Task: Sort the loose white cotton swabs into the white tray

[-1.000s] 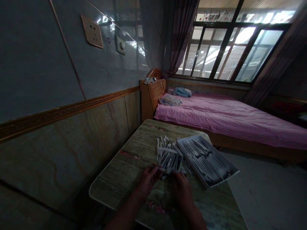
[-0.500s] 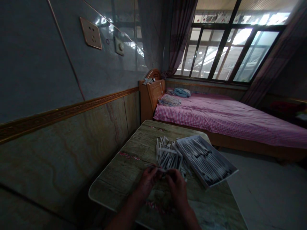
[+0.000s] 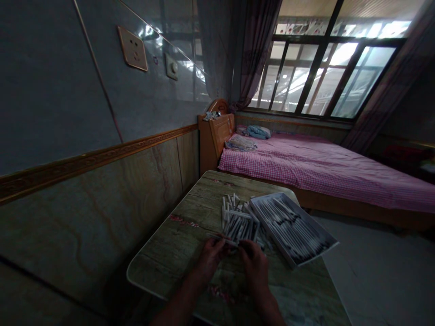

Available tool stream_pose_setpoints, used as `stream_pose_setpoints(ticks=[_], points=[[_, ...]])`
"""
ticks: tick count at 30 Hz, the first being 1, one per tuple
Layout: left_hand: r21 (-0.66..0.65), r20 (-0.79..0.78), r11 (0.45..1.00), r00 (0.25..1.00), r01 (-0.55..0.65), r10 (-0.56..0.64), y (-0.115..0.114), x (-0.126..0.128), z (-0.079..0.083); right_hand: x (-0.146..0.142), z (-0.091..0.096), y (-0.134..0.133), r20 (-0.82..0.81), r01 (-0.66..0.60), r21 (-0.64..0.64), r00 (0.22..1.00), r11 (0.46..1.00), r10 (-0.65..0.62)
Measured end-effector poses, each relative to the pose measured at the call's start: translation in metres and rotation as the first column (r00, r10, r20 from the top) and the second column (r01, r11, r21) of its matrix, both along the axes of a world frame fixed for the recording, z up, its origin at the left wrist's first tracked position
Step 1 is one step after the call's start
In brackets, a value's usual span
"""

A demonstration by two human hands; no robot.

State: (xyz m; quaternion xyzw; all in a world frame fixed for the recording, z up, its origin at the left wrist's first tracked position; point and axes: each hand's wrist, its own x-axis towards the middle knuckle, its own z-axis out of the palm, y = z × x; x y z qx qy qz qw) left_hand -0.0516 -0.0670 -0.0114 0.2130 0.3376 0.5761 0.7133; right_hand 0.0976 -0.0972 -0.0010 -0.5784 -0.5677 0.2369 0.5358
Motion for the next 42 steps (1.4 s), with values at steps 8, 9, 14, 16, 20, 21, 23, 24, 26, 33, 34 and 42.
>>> stream_pose_setpoints(ticks=[8,9,14,16,20,21,23,24,26,33,34,42], points=[[0.038,-0.027,0.999,1.000,-0.006,0.007,0.002,0.000,-0.009,-0.003,0.000,-0.001,0.059,-0.019,0.066,0.998,0.998,0.015],[0.044,-0.031,0.999,0.999,-0.012,0.014,0.002,0.000,-0.009,-0.003,0.000,-0.002,0.064,-0.020,0.073,0.998,0.997,0.015],[0.044,-0.053,0.999,0.998,-0.012,0.015,-0.001,0.001,-0.003,0.001,0.001,-0.002,0.078,-0.050,0.065,0.996,0.997,0.045],[0.039,-0.072,0.999,0.997,-0.008,0.011,-0.001,0.001,-0.002,0.003,0.001,-0.002,0.095,-0.065,0.059,0.994,0.996,0.059],[0.050,-0.104,0.999,0.994,-0.011,0.016,-0.001,0.002,-0.004,0.007,-0.002,-0.002,0.134,-0.109,0.044,0.986,0.993,0.102],[0.051,-0.111,0.999,0.994,-0.005,0.011,-0.001,0.002,-0.004,0.009,-0.003,-0.002,0.148,-0.124,0.036,0.982,0.992,0.117],[0.049,-0.118,0.999,0.993,0.011,-0.005,-0.002,0.002,-0.004,0.012,-0.003,-0.002,0.179,-0.150,0.020,0.973,0.989,0.144],[0.045,-0.118,0.999,0.993,0.015,-0.009,-0.002,0.002,-0.003,0.013,-0.002,-0.001,0.197,-0.155,0.015,0.969,0.988,0.150],[0.039,-0.114,0.999,0.993,0.012,-0.008,-0.003,0.002,-0.001,0.015,0.002,-0.001,0.261,-0.158,0.005,0.953,0.988,0.151],[0.048,-0.153,0.999,0.988,0.009,-0.002,-0.004,0.003,0.002,0.013,0.011,-0.003,0.562,-0.183,0.002,0.813,0.983,0.150],[0.057,-0.161,0.998,0.987,0.016,-0.006,-0.004,0.003,0.002,0.013,0.008,-0.003,0.581,-0.175,0.007,0.802,0.984,0.139],[0.090,-0.204,0.995,0.979,0.043,-0.024,-0.006,0.004,0.002,0.017,-0.027,-0.006,0.658,-0.230,0.040,0.738,0.972,0.147]])
